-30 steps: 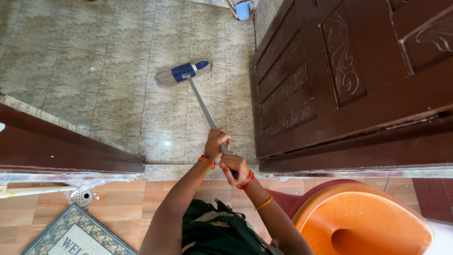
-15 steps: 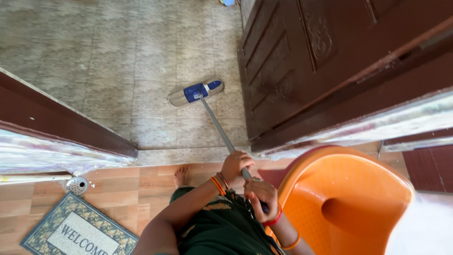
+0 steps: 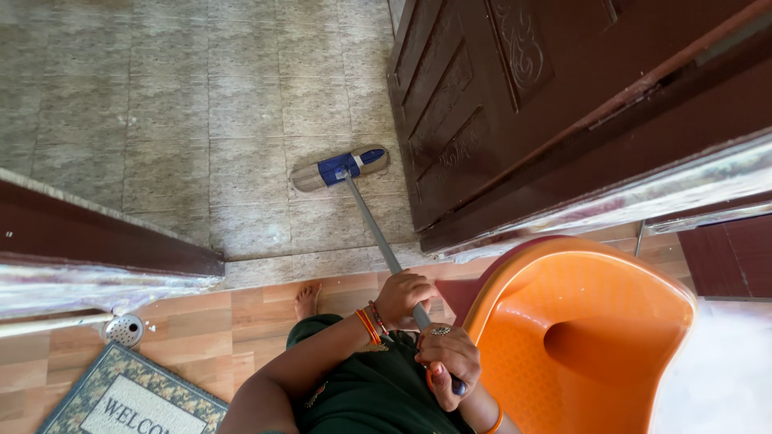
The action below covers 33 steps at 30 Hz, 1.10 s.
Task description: The person mops a tiled floor using a blue mop, moving it back and forth across the surface. The camera is head-mounted, showing the hands and the mop head as the person cleans near a doorway and a sink.
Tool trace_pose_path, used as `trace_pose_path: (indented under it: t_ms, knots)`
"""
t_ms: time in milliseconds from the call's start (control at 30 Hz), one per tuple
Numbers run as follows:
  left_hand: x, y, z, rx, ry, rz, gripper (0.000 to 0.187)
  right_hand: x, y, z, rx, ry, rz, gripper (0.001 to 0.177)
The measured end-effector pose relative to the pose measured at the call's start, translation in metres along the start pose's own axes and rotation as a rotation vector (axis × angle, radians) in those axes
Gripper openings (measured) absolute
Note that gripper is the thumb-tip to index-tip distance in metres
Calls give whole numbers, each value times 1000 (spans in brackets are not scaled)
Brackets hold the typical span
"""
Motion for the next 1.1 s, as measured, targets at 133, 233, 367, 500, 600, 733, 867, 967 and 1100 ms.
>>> trace_pose_path:
  t_ms: [133,233,367,500,600,733,867,967,1100]
  knots:
    - [4,3,45,3,-9,7,5,-14,12,-32,0,-53,9,23]
    - [2,5,102,-17,23,4,10,-25,14,-80,-25,-87,-5,19]
    - [0,16,192,-4,125,113,14,-44,18,-163,-137,-200,-18,23]
    - [17,41,263,31,242,235,17,-63,41,-228,-138,-334,102,11]
    - [19,30,323,152,441,440,12,-76,27,-269,-146,-519,205,12]
    - [16,13,339,279,591,542,6,-96,-38,-330,-407,-568,458,16]
    - [8,-31,317,346,634,533,17,-98,-80,-309,-397,-513,473,19]
    - [-6,-62,293,354,650,515,20,-93,-89,-260,-343,-479,484,18]
    - [-34,-86,241,327,606,440,13,-66,-75,-174,-149,-397,433,8]
Point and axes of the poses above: each hand's wrist, its own y-axis towards the middle knuckle, its own x-axis out of the back of the hand, z = x × y, the point moved 8 cm from there along y, towards the middle knuckle, and after that the axes turned 9 degrees about -z, right-handed, at the moved point
